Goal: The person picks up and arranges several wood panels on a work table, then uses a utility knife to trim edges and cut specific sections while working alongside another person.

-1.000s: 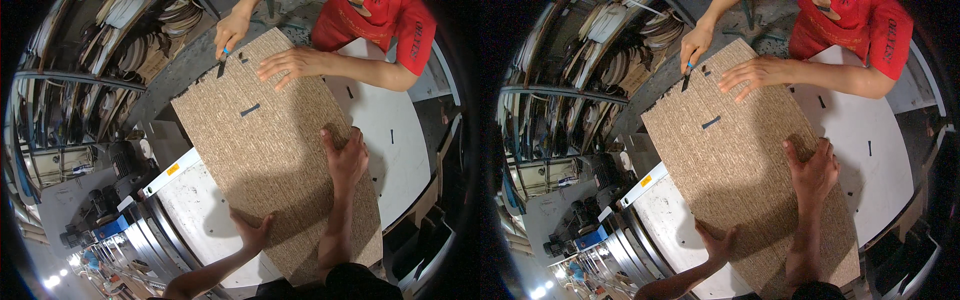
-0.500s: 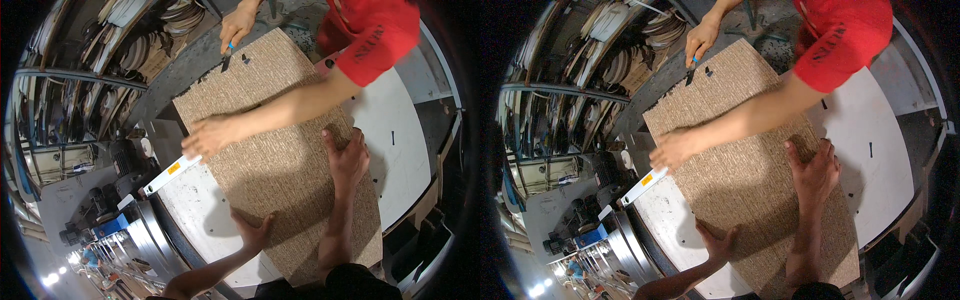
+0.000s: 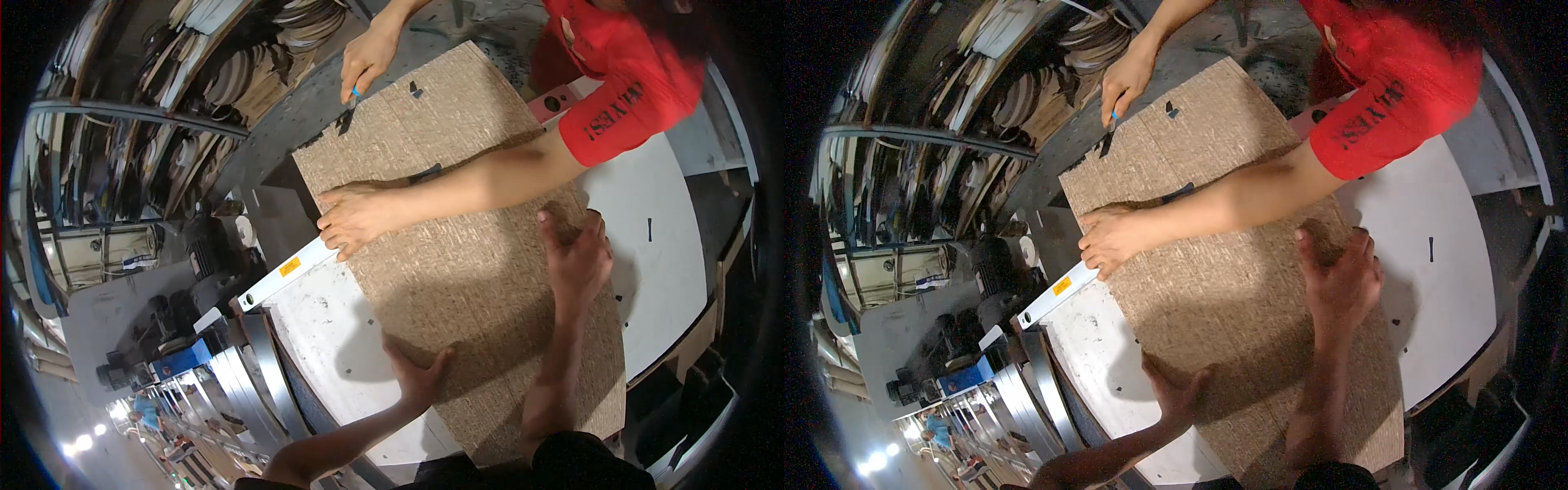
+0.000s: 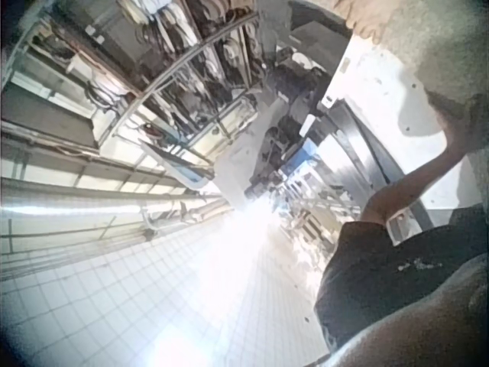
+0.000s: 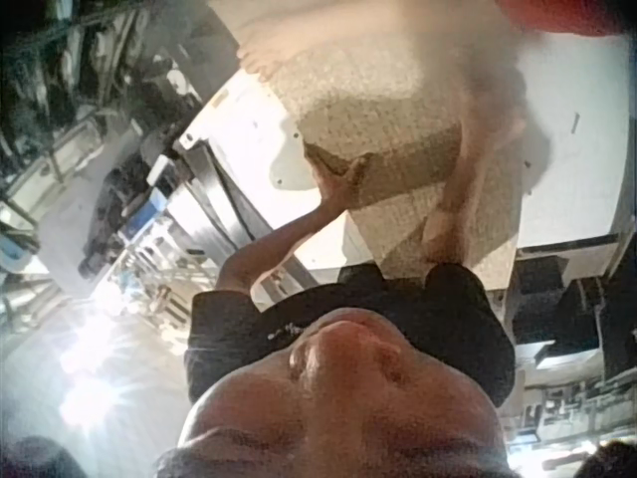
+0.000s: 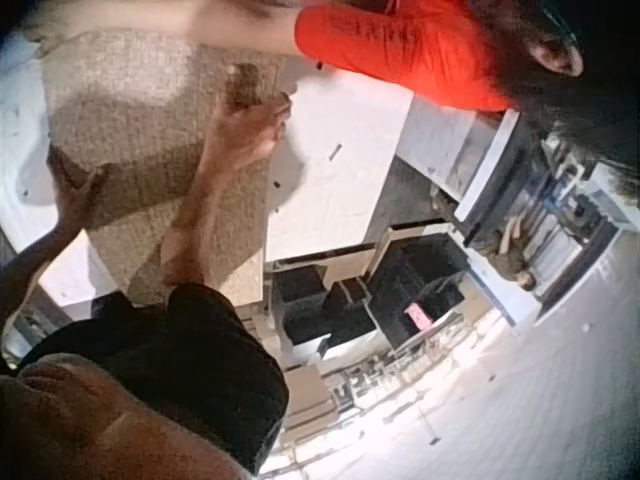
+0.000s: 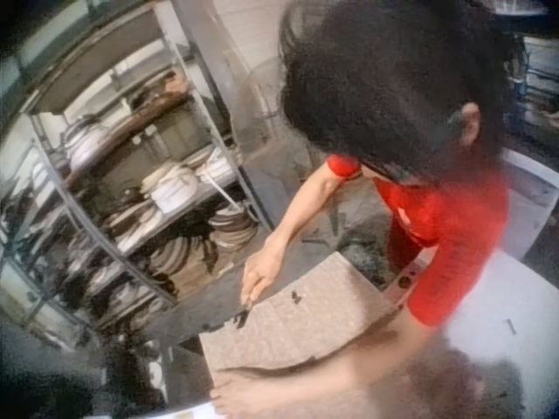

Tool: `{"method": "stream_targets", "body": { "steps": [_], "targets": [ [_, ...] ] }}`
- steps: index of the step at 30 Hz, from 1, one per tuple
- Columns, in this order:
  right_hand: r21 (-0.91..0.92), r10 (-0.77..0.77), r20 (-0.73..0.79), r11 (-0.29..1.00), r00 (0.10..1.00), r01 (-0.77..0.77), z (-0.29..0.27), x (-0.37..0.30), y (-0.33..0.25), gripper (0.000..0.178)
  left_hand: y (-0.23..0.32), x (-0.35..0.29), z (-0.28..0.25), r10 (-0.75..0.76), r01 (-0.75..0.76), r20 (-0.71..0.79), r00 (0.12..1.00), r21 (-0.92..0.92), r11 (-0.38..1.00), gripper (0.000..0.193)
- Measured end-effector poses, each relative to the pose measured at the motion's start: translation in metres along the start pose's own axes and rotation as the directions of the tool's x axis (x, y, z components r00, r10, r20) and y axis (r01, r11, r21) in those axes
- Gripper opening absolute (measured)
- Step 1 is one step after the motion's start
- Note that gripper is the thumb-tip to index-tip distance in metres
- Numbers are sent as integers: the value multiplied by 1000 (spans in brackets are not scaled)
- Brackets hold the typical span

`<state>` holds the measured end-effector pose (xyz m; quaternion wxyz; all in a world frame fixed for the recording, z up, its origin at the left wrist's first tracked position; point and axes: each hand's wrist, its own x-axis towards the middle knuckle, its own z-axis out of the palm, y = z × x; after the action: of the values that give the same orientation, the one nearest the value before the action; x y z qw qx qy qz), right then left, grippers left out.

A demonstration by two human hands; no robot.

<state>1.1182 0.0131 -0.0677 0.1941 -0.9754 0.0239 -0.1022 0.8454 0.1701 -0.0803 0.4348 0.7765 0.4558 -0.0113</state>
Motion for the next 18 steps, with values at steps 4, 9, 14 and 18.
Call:
{"method": "stream_targets", "body": {
  "steps": [4,9,14,18],
  "targets": [
    [-1,-3,-11,1000,1000,3,0,1,-2,79,-5,-2,2,-38,39,-17,999,30,999,131],
    [-30,35,51,999,998,-34,1,-1,0,78,-8,-4,4,-114,114,-17,993,38,993,129],
    [-18,27,21,999,999,-27,0,0,1,76,-5,-2,3,-75,75,-14,997,7,997,127],
    [-3,36,56,999,998,-36,-4,1,-3,75,0,1,-1,-30,28,28,999,66,997,140]
  ]
}}
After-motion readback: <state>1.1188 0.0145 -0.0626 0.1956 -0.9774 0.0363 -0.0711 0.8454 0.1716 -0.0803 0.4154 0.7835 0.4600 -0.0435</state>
